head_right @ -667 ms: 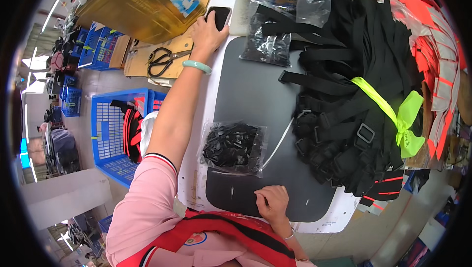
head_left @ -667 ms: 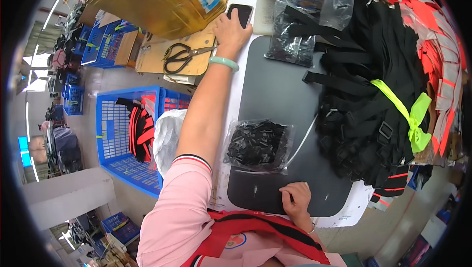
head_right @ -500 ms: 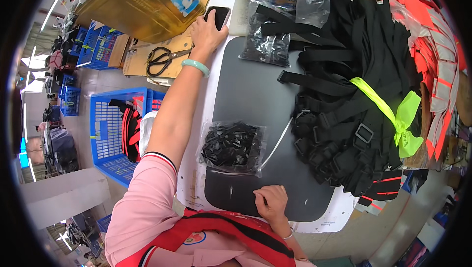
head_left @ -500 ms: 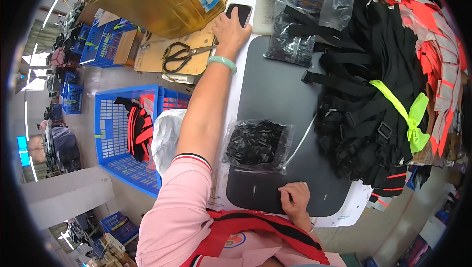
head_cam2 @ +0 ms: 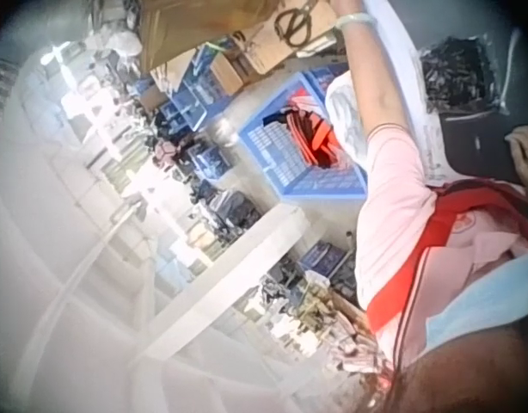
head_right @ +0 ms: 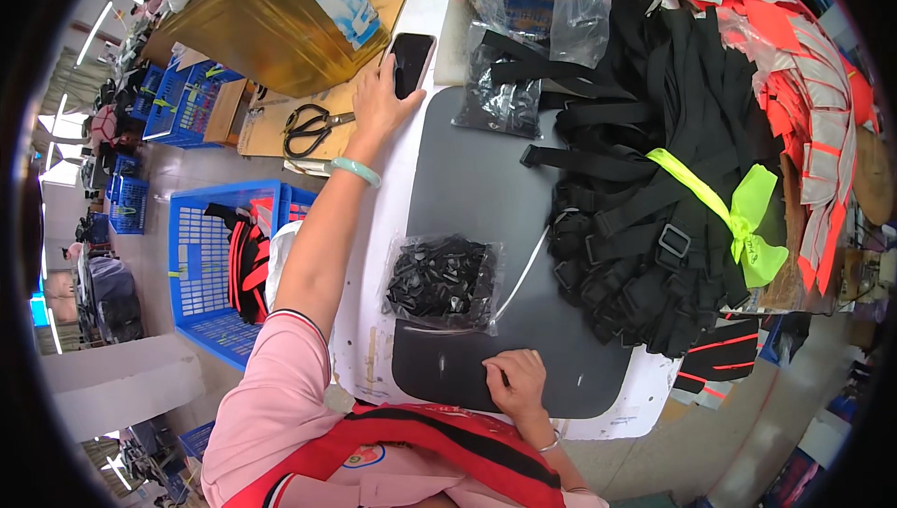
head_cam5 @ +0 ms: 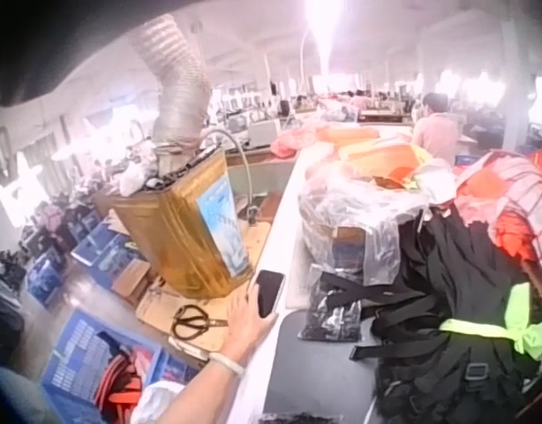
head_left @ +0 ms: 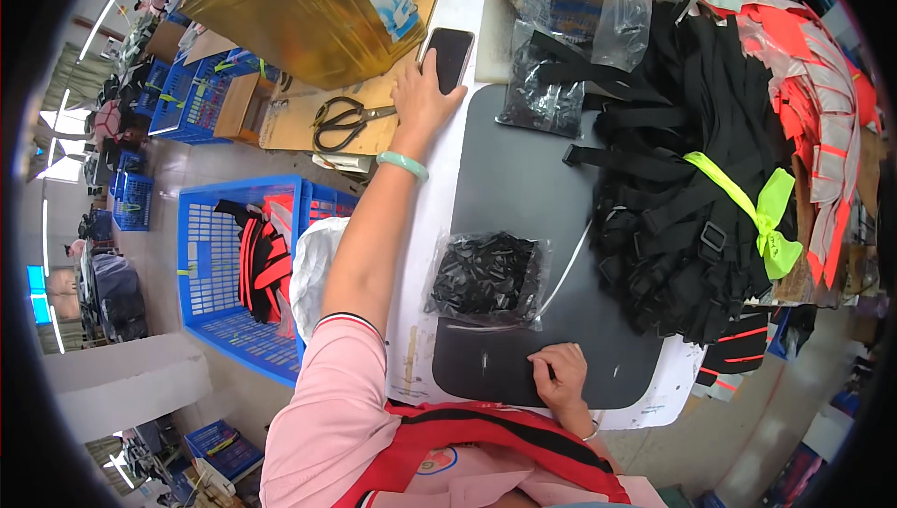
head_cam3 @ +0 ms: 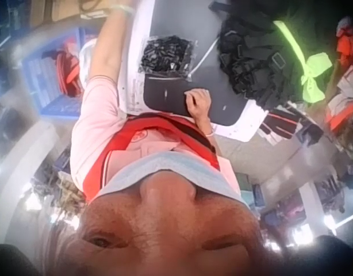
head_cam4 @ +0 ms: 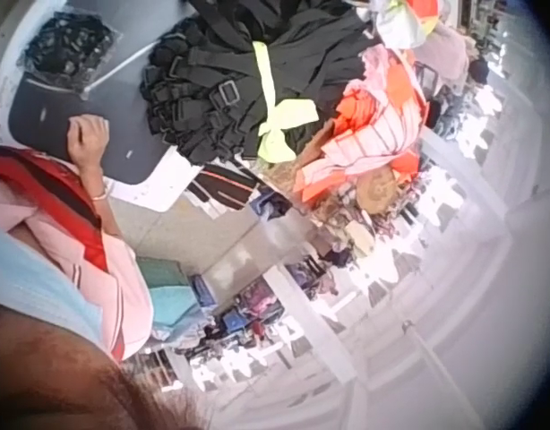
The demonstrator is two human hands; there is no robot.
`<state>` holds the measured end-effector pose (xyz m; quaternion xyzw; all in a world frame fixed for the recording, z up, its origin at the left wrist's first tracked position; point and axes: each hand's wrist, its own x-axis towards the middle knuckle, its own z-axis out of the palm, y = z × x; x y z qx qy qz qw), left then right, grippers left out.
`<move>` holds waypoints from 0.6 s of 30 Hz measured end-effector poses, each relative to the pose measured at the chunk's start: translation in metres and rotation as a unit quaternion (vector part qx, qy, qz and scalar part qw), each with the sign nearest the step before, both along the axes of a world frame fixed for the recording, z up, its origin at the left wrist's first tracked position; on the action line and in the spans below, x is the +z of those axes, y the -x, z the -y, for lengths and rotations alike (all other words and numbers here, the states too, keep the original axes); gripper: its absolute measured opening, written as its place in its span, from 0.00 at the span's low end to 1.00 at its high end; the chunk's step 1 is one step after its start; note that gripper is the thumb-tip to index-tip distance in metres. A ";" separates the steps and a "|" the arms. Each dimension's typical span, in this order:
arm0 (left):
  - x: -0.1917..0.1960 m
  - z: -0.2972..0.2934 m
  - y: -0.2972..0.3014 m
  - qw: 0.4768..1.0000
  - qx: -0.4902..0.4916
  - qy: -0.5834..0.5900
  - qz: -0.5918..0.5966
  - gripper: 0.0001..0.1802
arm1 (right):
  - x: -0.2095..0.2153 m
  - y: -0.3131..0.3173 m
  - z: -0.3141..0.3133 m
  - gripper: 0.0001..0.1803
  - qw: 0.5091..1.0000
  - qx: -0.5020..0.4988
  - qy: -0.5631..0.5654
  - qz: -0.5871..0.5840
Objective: The recorder is attaching plastic buckles and sliders to black webbing straps.
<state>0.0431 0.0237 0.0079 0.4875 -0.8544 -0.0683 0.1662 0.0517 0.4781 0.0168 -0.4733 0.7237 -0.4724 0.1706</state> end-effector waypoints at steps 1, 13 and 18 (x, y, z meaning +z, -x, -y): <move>0.000 -0.001 -0.001 1.000 -0.009 0.015 -0.023 0.45 | 0.000 0.000 0.000 0.03 1.000 0.000 0.001 -0.002; 0.041 -0.189 -0.117 0.957 -0.270 -0.045 -0.099 0.26 | 0.030 0.051 -0.014 0.17 0.959 -0.230 0.068 -0.154; 0.032 -0.245 -0.149 0.971 -0.203 -0.069 -0.103 0.34 | 0.083 0.102 -0.012 0.24 0.880 -0.335 -0.012 -0.337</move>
